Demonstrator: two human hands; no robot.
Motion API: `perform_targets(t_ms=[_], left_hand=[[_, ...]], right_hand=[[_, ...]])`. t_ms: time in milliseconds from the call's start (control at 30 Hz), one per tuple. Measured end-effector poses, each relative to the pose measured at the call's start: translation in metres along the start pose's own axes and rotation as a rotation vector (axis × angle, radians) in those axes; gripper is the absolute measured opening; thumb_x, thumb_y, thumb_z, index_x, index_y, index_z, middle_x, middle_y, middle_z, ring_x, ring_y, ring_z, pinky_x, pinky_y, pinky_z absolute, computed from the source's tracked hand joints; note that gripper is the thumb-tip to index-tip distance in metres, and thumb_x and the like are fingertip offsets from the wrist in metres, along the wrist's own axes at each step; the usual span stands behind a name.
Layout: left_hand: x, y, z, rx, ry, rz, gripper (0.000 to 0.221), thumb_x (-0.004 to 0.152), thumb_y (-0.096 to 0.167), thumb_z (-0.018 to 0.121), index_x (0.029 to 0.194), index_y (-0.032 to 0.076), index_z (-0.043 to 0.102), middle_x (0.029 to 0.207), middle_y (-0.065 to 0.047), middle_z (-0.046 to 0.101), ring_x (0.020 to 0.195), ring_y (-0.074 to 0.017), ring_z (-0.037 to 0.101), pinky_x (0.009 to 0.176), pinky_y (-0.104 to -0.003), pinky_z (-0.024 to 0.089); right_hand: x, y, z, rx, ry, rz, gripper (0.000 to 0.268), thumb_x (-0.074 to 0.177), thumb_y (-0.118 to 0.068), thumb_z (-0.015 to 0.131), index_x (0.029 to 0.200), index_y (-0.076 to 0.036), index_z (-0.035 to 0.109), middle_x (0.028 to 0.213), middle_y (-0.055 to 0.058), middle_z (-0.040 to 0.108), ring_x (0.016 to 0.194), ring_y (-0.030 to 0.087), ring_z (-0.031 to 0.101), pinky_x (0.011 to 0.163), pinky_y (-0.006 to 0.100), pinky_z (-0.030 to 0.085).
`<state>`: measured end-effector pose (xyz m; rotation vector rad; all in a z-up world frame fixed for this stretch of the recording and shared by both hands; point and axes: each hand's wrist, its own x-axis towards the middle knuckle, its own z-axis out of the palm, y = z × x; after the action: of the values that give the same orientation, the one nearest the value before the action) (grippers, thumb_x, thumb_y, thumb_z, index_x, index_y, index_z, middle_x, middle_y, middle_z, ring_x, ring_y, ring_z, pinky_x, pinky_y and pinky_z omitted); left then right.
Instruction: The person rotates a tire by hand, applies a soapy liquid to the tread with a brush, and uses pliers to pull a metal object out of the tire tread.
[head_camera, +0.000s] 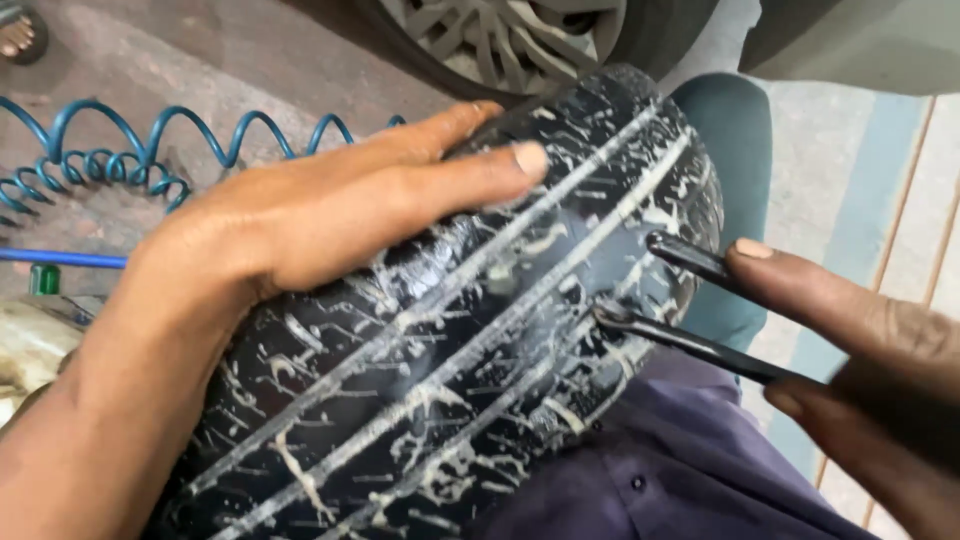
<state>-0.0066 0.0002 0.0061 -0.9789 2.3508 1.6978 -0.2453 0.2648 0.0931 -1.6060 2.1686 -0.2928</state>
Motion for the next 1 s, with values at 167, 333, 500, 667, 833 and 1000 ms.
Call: perform_targets(t_ms=[167,333,500,667,833,1000], left_hand=[[0.002,-0.001,0.0,-0.007,0.027,0.06,0.1,0.092,0.08,0.036,0.164,0.01,0.03,0.168,-0.011,0.035,0.152,-0.0282,0.032,0.117,-0.04,0.022],[0.003,-0.005,-0.001,-0.02,0.022,0.179,0.088,0.099,0.072,0.031,0.162,0.01,0.036,0.169,-0.005,0.038,0.153,-0.0242,0.033,0.118,-0.036,0.022],[0.007,-0.006,0.001,-0.029,0.018,0.21,0.083,0.102,0.067,0.031,0.16,0.008,0.038,0.167,-0.007,0.04,0.152,-0.0243,0.035,0.118,-0.035,0.022],[0.003,-0.001,0.002,0.015,0.042,0.215,0.079,0.104,0.063,0.03,0.158,0.006,0.04,0.165,-0.009,0.041,0.152,-0.0247,0.035,0.119,-0.034,0.022],[0.0,-0.015,0.013,-0.253,-0.074,0.153,0.073,0.107,0.06,0.031,0.148,0.005,0.055,0.148,-0.011,0.061,0.129,-0.0254,0.057,0.109,-0.036,0.041],[-0.008,-0.001,0.003,-0.447,-0.06,-0.033,0.068,0.104,0.057,0.037,0.136,0.007,0.072,0.127,-0.008,0.077,0.104,-0.0197,0.072,0.097,-0.034,0.053]], right_hand=[[-0.014,-0.002,0.001,0.027,0.069,0.13,0.084,0.08,0.001,0.081,0.157,-0.024,0.06,0.066,-0.002,0.055,0.055,0.006,0.052,0.049,0.027,0.044],[0.027,-0.014,-0.009,0.101,-0.007,-0.032,0.074,0.078,0.006,0.074,0.147,-0.018,0.057,0.105,0.012,0.064,0.096,0.019,0.06,0.079,0.035,0.047],[0.044,-0.027,-0.019,0.144,-0.073,-0.181,0.073,0.074,0.009,0.069,0.144,-0.012,0.061,0.135,0.012,0.068,0.125,0.021,0.064,0.101,0.036,0.05],[0.011,-0.024,0.002,0.107,0.043,-0.078,0.075,0.075,0.008,0.071,0.146,-0.014,0.061,0.121,0.01,0.066,0.104,0.017,0.066,0.084,0.03,0.056],[-0.012,-0.034,0.021,0.102,0.199,0.02,0.078,0.082,-0.001,0.078,0.155,-0.015,0.055,0.067,0.0,0.062,0.056,0.005,0.061,0.051,0.023,0.049],[-0.002,-0.005,0.027,0.371,0.298,-0.044,0.085,0.09,-0.001,0.073,0.167,-0.012,0.04,0.068,0.002,0.063,0.059,0.006,0.061,0.052,0.023,0.048]])
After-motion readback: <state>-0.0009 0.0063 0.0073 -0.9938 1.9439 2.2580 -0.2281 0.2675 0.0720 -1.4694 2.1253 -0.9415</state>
